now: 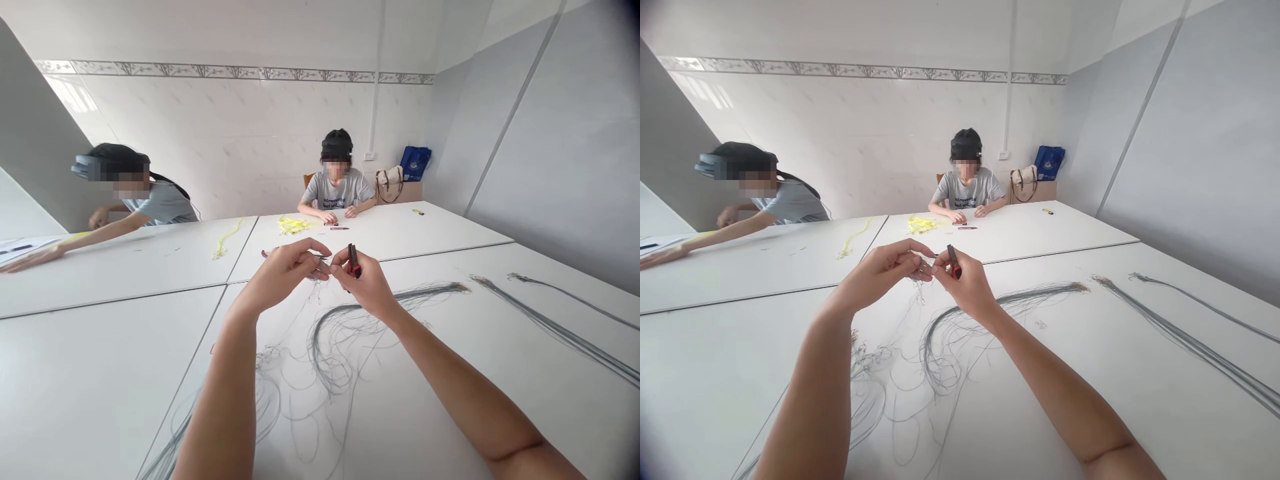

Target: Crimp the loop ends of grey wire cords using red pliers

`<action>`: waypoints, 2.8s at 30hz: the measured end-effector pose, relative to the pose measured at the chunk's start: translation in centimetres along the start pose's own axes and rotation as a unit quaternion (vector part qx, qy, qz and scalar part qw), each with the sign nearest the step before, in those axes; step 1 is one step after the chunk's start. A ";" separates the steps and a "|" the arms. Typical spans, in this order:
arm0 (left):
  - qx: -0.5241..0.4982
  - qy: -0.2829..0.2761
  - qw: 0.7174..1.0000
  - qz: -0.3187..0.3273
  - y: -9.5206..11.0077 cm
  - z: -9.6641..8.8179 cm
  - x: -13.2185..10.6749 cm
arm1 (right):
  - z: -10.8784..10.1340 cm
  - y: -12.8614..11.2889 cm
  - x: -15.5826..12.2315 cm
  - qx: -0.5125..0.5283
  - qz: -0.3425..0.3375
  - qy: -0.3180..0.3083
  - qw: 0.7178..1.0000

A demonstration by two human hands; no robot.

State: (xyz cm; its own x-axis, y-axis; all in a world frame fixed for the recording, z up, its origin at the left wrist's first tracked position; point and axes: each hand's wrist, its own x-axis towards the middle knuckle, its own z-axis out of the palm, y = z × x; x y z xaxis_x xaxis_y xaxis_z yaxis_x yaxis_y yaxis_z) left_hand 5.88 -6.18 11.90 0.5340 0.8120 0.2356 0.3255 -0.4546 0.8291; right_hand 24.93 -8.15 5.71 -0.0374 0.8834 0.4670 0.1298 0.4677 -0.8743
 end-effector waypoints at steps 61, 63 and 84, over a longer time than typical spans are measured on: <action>-0.017 0.058 0.998 -0.009 0.8 0.0 -0.4 | 0.6 -0.1 -0.5 0.010 0.042 0.016 0.999; -0.019 0.054 0.998 -0.008 0.7 0.0 -0.4 | 0.6 -0.1 -0.4 0.002 0.040 0.029 0.999; -0.034 0.072 0.997 -0.007 0.7 -0.1 -0.4 | 0.4 -0.6 -0.5 -0.022 -0.027 0.063 0.997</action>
State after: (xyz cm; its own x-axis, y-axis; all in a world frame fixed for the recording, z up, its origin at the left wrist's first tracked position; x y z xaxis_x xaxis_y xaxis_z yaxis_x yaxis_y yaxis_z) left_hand 5.81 -6.80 12.47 0.4098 0.8649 0.2900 0.2766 -0.4207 0.8640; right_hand 24.52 -8.87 5.96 0.0786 0.8455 0.5281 0.1745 0.5099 -0.8423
